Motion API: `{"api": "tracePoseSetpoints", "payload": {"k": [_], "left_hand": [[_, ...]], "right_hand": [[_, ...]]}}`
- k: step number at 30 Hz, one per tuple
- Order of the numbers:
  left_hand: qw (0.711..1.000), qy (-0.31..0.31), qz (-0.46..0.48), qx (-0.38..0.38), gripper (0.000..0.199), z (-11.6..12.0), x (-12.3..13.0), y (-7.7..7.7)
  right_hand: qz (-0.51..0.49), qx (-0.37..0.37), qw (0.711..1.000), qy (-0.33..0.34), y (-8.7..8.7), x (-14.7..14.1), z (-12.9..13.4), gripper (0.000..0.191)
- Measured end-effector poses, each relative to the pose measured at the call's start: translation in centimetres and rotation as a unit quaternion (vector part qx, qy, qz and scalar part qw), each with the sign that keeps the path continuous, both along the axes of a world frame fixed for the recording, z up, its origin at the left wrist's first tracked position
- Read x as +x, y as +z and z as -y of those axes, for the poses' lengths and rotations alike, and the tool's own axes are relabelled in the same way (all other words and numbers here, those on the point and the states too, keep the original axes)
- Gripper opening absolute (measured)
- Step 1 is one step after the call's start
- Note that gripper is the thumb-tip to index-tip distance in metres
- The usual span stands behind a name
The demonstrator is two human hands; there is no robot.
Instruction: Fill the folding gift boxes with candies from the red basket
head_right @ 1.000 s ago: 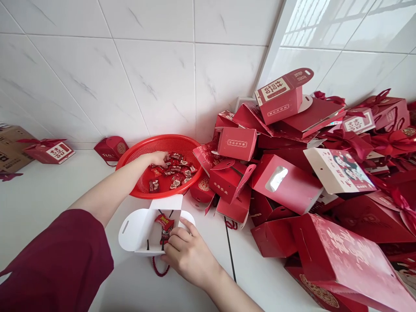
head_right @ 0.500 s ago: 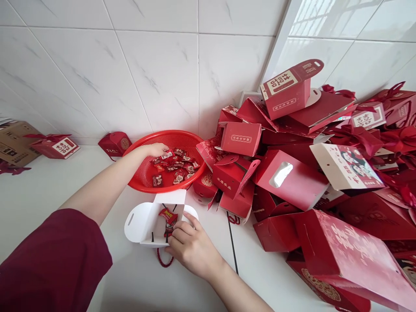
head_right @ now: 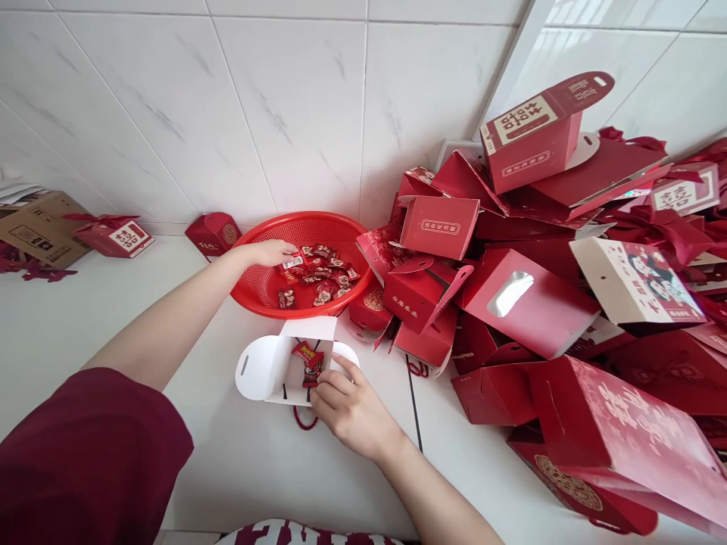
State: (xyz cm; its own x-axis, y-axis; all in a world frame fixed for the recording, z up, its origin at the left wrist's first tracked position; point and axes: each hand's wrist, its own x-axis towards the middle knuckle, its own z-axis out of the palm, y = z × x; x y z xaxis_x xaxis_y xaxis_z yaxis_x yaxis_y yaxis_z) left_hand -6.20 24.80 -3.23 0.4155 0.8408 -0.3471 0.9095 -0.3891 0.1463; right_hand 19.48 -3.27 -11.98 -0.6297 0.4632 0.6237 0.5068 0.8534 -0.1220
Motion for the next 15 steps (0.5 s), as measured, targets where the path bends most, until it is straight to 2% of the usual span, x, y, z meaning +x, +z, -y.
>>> {"api": "tracePoseSetpoints", "payload": {"k": [6, 8, 11, 13, 15], "left_hand": [[0.999, -0.008, 0.044, -0.007, 0.039, 2.4, 0.3, 1.4], [0.996, -0.004, 0.084, 0.004, 0.041, 3.8, 0.6, 2.2], [0.972, 0.006, 0.237, 0.0, 0.043, 7.8, 1.5, 3.5], [0.944, 0.005, 0.325, -0.059, 0.045, 11.5, 2.1, 4.2], [0.929, -0.004, 0.357, -0.098, 0.04, 15.5, 2.7, 4.5]], "right_hand": [[-0.003, -0.011, 1.0, 0.0, 0.1, 0.2, -0.3, 0.014], [-0.001, -0.008, 1.0, -0.001, 0.1, 0.2, -0.3, 0.014], [0.0, -0.002, 1.0, 0.0, 0.3, 0.3, -0.4, 0.009], [-0.001, 0.001, 1.0, 0.002, 0.4, 0.3, -0.4, 0.007], [0.0, 0.001, 1.0, 0.005, 0.5, 0.3, -0.4, 0.007]]}}
